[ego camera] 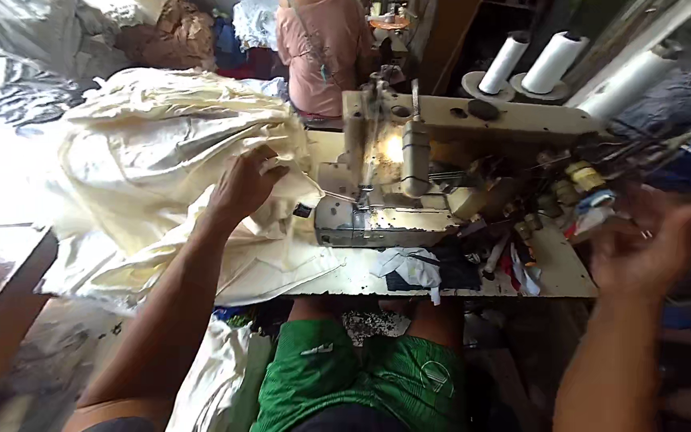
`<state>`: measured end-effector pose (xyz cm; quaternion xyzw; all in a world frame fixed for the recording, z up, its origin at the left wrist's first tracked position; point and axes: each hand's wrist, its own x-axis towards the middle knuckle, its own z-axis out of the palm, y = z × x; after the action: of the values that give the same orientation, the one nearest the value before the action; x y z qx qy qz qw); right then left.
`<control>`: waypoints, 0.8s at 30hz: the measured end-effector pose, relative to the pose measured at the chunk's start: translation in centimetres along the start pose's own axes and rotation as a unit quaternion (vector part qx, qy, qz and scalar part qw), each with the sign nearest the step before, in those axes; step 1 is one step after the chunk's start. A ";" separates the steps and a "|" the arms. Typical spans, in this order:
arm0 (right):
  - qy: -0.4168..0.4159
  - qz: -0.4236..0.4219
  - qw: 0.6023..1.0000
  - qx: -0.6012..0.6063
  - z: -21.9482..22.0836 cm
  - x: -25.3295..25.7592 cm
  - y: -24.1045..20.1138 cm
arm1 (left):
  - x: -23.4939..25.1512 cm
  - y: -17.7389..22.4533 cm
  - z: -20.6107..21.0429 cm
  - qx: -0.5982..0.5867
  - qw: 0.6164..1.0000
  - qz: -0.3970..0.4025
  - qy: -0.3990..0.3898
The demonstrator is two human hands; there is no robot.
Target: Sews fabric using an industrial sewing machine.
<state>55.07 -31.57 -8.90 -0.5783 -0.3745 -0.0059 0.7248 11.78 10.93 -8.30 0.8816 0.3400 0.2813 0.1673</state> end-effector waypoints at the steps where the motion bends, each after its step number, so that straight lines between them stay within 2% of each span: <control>1: -0.042 -0.006 0.999 -0.004 0.5 -2.1 -0.5 | -2.3 -0.3 -1.0 -0.021 1.000 0.013 -0.015; 4: -0.172 -0.010 0.981 -0.090 4.2 -8.1 -0.7 | -8.2 -0.3 -1.7 -0.074 0.995 0.062 -0.031; 7: -0.279 0.014 0.942 -0.187 10.1 -11.7 -0.4 | -12.7 1.8 -0.6 -0.142 0.988 0.060 -0.008; 11: -0.397 0.001 0.906 -0.147 17.5 -12.7 0.7 | -15.6 4.0 1.4 -0.199 0.978 0.054 0.041; 13: -0.409 -0.042 0.897 -0.162 20.5 -12.0 0.7 | -16.4 5.0 1.9 -0.213 0.974 0.045 0.061; 15: -0.374 -0.122 0.885 -0.249 23.3 -11.4 0.5 | -16.8 5.9 2.1 -0.224 0.971 0.041 0.074; 18: -0.325 -0.235 0.838 -0.369 27.4 -10.4 0.4 | -17.0 6.6 2.0 -0.226 0.970 0.047 0.077; 21: -0.336 -0.284 0.825 -0.356 30.3 -9.8 1.0 | -17.1 7.1 2.2 -0.244 0.965 0.055 0.074; 24: -0.318 -0.295 0.855 -0.283 31.3 -10.3 0.5 | -17.8 7.1 1.5 -0.276 0.956 0.051 0.088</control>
<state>31.06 -9.42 -13.37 -0.5917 -0.7197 -0.1406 0.3350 5.41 -6.69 -12.81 0.7889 0.2168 0.4493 0.3588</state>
